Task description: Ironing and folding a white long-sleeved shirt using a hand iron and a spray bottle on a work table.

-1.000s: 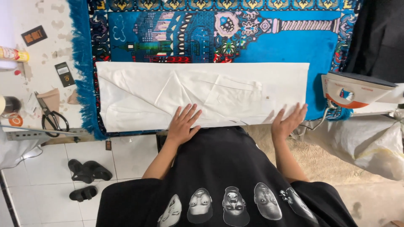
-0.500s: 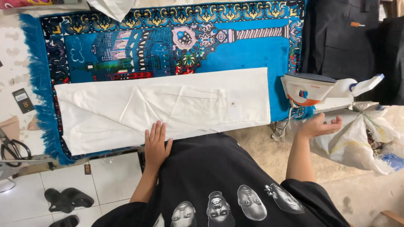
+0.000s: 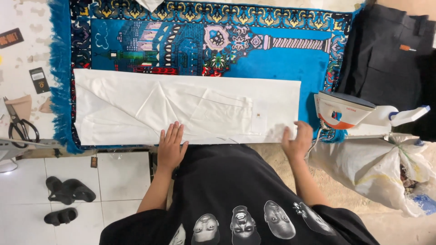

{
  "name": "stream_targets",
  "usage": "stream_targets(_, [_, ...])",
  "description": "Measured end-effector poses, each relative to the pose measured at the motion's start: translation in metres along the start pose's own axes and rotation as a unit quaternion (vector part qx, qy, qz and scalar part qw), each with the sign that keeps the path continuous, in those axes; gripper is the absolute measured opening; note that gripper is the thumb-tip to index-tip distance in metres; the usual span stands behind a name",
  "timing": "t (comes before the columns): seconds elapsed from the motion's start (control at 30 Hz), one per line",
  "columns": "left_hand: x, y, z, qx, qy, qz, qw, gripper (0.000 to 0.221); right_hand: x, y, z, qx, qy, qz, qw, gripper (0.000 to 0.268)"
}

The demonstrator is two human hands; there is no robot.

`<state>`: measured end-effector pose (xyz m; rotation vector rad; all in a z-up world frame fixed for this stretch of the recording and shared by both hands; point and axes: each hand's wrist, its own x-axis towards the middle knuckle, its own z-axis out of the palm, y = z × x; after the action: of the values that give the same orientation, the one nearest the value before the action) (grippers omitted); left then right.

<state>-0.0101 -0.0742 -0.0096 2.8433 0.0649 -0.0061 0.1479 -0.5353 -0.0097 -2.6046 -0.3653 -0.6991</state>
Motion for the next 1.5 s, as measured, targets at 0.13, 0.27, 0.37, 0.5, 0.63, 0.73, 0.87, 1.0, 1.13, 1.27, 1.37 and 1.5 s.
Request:
stream_targets(0.13, [0.002,-0.001,0.0,0.017,-0.004,0.005,1.0,0.065,0.051,-0.094,0.009,0.006,-0.229,0.207,0.951,0.063])
stream_targets(0.27, [0.002,-0.002,-0.001,0.015,-0.03,-0.002,0.999,0.065,0.086,-0.132,0.016,-0.109,-0.369,0.249,0.889,0.084])
stream_targets(0.37, [0.001,-0.004,0.0,0.005,-0.037,-0.005,0.999,0.065,0.076,-0.116,0.036,-0.074,-0.383,0.292,0.873,0.078])
stream_targets(0.5, [0.003,-0.006,-0.01,-0.023,-0.03,0.017,0.999,0.07,0.075,-0.102,0.054,0.119,-0.331,0.305,0.885,0.045])
stream_targets(0.63, [0.009,-0.02,-0.03,-0.059,-0.048,0.047,0.996,0.072,0.136,-0.137,0.037,0.218,-0.309,0.091,0.921,0.03])
stream_targets(0.73, [0.017,-0.032,-0.035,-0.084,-0.029,0.062,0.994,0.068,0.2,-0.217,0.003,0.272,-0.344,-0.039,0.898,0.024])
stream_targets(0.87, [0.031,-0.048,-0.038,-0.174,-0.029,0.038,0.984,0.057,0.238,-0.291,0.01,0.23,-0.362,-0.12,0.895,0.031])
stream_targets(1.0, [0.049,-0.052,-0.061,-0.237,-0.079,0.015,0.968,0.068,0.243,-0.36,0.026,0.134,-0.401,-0.05,0.905,0.064])
stream_targets(1.13, [0.051,-0.053,-0.066,-0.215,-0.09,0.026,0.972,0.09,0.252,-0.417,0.007,0.247,-0.43,0.074,0.865,0.074])
stream_targets(1.27, [0.043,-0.051,-0.053,-0.177,-0.065,0.049,0.981,0.089,0.246,-0.392,0.036,0.35,-0.489,0.216,0.769,0.049])
stream_targets(1.37, [0.042,-0.049,-0.038,-0.193,-0.041,0.032,0.98,0.059,0.26,-0.378,0.041,0.397,-0.545,0.224,0.704,0.081])
stream_targets(1.5, [0.042,-0.052,-0.027,-0.264,0.0,-0.002,0.965,0.022,0.278,-0.336,0.082,0.134,-0.575,0.024,0.807,0.073])
